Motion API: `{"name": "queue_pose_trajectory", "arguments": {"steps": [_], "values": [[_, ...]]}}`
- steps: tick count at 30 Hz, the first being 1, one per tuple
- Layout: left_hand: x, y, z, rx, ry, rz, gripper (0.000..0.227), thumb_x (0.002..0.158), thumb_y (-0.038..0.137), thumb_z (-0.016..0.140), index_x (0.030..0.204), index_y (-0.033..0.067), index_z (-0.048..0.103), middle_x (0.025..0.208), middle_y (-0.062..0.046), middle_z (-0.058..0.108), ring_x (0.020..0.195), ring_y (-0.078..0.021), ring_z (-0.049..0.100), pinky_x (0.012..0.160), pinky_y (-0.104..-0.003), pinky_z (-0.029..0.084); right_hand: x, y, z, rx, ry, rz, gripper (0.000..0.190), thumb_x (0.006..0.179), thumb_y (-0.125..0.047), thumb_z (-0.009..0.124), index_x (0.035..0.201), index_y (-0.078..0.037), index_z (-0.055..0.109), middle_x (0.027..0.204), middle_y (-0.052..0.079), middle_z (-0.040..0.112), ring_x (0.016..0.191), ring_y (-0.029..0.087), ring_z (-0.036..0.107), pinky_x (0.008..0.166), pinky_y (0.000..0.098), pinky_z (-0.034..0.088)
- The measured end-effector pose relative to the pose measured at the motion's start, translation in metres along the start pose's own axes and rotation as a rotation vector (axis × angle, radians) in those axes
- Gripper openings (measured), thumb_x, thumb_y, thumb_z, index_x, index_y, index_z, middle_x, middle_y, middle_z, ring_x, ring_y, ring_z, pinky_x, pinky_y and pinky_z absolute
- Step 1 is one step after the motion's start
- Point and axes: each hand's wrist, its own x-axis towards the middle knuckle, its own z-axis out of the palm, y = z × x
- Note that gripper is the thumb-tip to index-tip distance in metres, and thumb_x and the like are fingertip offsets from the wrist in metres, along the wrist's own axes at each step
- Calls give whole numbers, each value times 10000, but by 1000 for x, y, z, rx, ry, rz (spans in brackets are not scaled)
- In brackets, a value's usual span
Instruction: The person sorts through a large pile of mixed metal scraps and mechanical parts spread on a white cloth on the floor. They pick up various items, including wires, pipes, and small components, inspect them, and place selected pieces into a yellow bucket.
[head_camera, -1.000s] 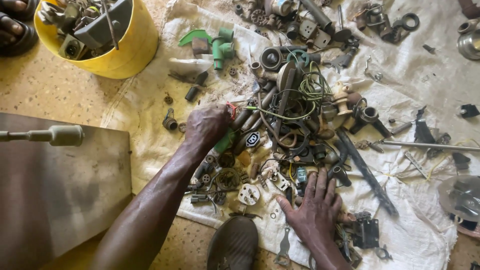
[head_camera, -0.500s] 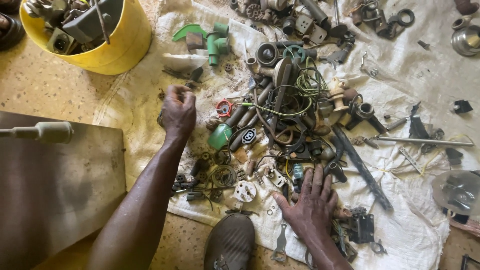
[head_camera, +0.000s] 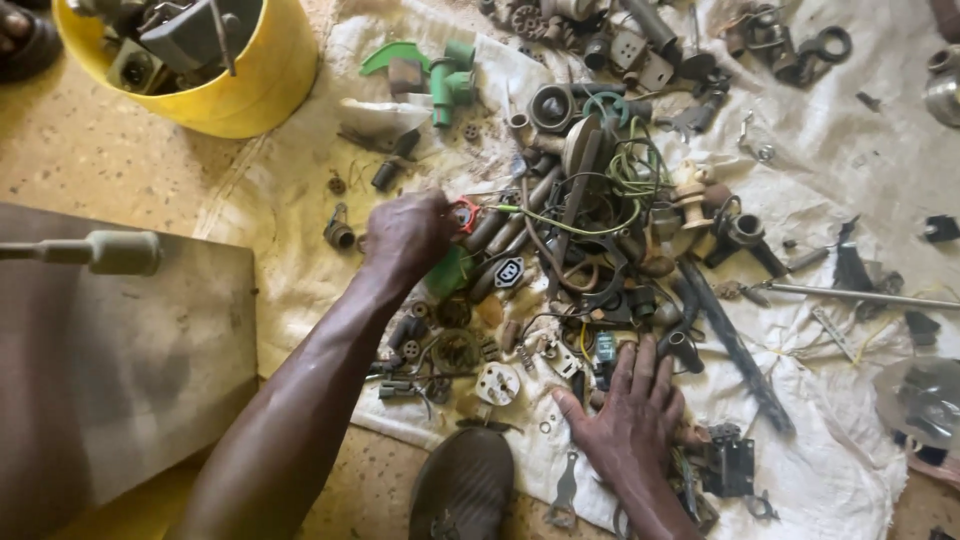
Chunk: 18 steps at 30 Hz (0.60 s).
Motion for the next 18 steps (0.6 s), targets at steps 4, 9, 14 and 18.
{"name": "queue_pose_trajectory", "arguments": {"steps": [4,9,14,18], "values": [[12,-10,36,139,141,100,444,1208,231,369,793,171,517,591,83,438,456,-83,370,438,-290,413,-1,-4,-3,8,-10,10,1272,807,-984,369,1698,-110,120,1812,156,-15,1624,445,65,1236,674,132],[-7,11,4,71,-9,28,544,1134,598,389,876,149,557,632,58,509,486,-104,429,482,-313,480,-1,-3,1,-1,-8,16,1282,800,-1000,338,1699,-113,115,1812,153,-22,1626,441,55,1234,675,125],[-9,15,-18,30,-179,-36,433,1214,330,447,855,138,593,682,43,534,540,-112,493,517,-289,531,0,-9,-8,26,-17,7,1269,825,-982,344,1700,-84,152,1814,166,20,1614,459,98,1224,675,152],[-5,9,-43,-102,-338,-61,200,1133,319,630,1062,138,676,789,3,632,617,-97,566,539,-267,551,1,-5,-6,4,-36,20,1278,814,-993,305,1704,-99,99,1810,161,-47,1623,445,48,1236,670,117]]}}
